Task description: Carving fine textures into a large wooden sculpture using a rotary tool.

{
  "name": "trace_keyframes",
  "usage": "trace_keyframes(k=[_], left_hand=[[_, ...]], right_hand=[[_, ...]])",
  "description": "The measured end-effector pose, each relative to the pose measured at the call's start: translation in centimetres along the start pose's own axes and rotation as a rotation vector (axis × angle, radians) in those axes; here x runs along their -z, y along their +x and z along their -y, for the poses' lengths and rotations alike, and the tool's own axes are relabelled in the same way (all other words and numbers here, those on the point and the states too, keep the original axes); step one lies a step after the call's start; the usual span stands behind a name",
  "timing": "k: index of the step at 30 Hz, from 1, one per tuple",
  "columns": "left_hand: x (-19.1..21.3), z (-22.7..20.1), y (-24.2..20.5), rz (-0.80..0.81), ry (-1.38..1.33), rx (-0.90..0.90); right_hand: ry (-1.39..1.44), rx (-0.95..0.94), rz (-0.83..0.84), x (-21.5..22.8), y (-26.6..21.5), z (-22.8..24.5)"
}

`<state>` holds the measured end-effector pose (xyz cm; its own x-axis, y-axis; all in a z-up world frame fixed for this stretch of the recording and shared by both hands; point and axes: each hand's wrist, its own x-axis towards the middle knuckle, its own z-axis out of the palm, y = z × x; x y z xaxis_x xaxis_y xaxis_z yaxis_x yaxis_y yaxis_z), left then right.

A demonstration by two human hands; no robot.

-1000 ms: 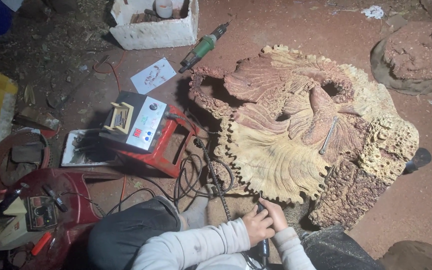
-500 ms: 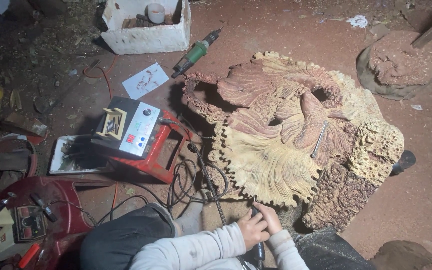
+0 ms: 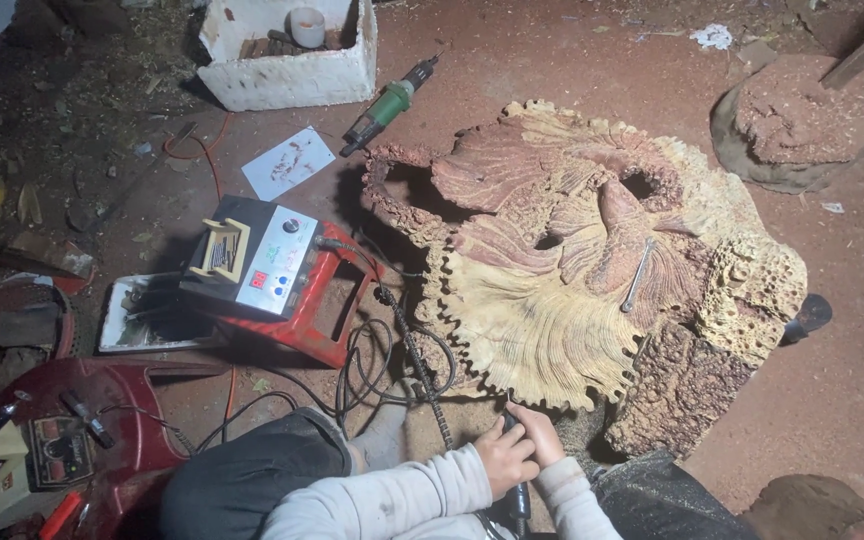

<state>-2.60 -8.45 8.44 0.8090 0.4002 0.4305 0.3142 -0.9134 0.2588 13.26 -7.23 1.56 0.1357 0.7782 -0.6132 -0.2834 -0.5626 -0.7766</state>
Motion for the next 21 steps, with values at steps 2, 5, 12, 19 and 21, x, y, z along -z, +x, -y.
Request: trace_keyframes(k=[2,5,12,19,21], left_hand=[[-0.14,0.01,-0.03,0.004,0.009,0.003],[-0.61,-0.04,-0.20,-0.010,0.009,0.009],[-0.68,-0.01,-0.11,0.003,-0.004,0.015],[-0.77,0.01,0.02,0.029,-0.018,0.038],[-0.68,-0.07,0.00,0.039,-0.021,0.043]], right_hand=[[0.018,0.004,0.013,-0.01,-0.07,-0.03],[0.019,0.005,0.011,-0.05,-0.08,-0.08],[-0.021,0.017,0.006,-0.16,-0.07,0.10],[-0.028,-0.006,-0.029,0.10,0.43,-0.14],[-0.017,-0.006,-0.028,0.11,0.41,-0.26]])
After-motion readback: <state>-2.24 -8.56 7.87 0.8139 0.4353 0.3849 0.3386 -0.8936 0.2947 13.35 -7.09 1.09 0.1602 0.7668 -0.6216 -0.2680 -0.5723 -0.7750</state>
